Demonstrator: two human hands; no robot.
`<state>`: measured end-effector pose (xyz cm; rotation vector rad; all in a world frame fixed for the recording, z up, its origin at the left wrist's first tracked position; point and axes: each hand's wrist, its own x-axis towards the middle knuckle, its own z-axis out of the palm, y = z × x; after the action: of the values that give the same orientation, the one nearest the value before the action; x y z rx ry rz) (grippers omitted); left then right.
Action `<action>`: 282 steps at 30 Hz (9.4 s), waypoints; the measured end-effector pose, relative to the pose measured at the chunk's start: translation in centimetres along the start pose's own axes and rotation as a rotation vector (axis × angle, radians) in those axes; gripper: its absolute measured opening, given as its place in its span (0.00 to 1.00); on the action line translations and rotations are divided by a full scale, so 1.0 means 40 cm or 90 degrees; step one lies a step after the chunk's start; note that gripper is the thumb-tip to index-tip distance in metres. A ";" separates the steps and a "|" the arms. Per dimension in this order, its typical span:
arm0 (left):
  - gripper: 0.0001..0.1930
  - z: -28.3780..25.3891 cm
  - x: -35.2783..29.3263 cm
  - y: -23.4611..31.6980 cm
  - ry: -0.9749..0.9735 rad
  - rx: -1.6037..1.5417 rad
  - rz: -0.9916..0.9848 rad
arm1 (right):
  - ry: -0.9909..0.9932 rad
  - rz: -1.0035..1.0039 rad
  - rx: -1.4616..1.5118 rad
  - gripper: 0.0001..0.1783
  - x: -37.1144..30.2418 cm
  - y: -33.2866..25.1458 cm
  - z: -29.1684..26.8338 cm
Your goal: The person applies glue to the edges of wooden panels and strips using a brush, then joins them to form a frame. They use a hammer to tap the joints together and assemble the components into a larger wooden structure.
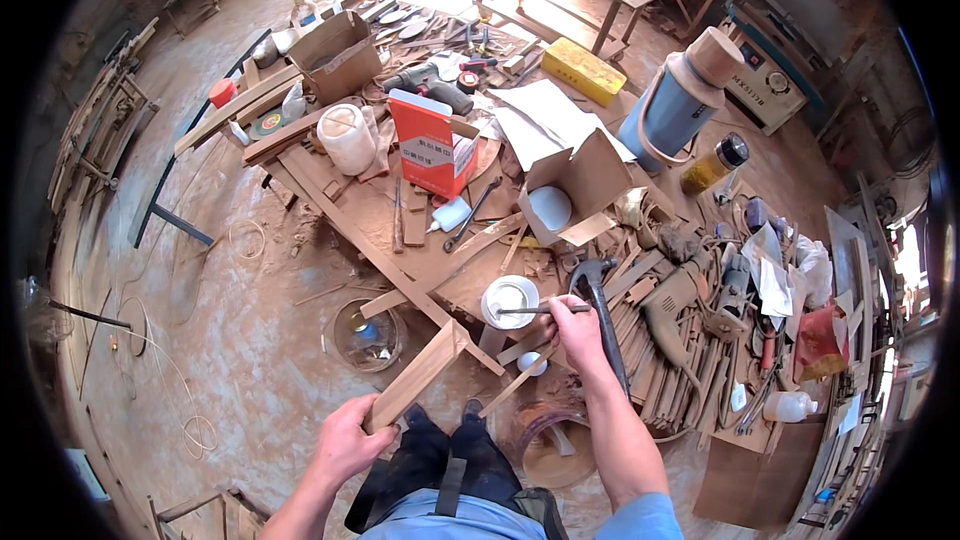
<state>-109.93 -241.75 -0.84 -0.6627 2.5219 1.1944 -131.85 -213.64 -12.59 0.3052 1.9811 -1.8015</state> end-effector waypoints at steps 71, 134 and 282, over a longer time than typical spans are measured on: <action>0.23 0.042 -0.050 0.031 -0.166 -0.154 -0.160 | -0.124 -0.466 -0.169 0.06 -0.333 -0.163 0.010; 0.24 0.044 -0.068 -0.049 -0.308 -0.518 -0.200 | -0.117 -0.376 0.035 0.09 -0.382 -0.049 -0.004; 0.27 1.558 -1.904 -0.689 1.127 -1.478 -1.419 | -1.744 -0.114 -0.872 0.14 -2.883 1.257 0.948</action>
<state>-27.44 -186.56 -25.23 1.8876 1.4348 -0.6164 -1.60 -229.57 -5.89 -1.6254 0.2854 0.4174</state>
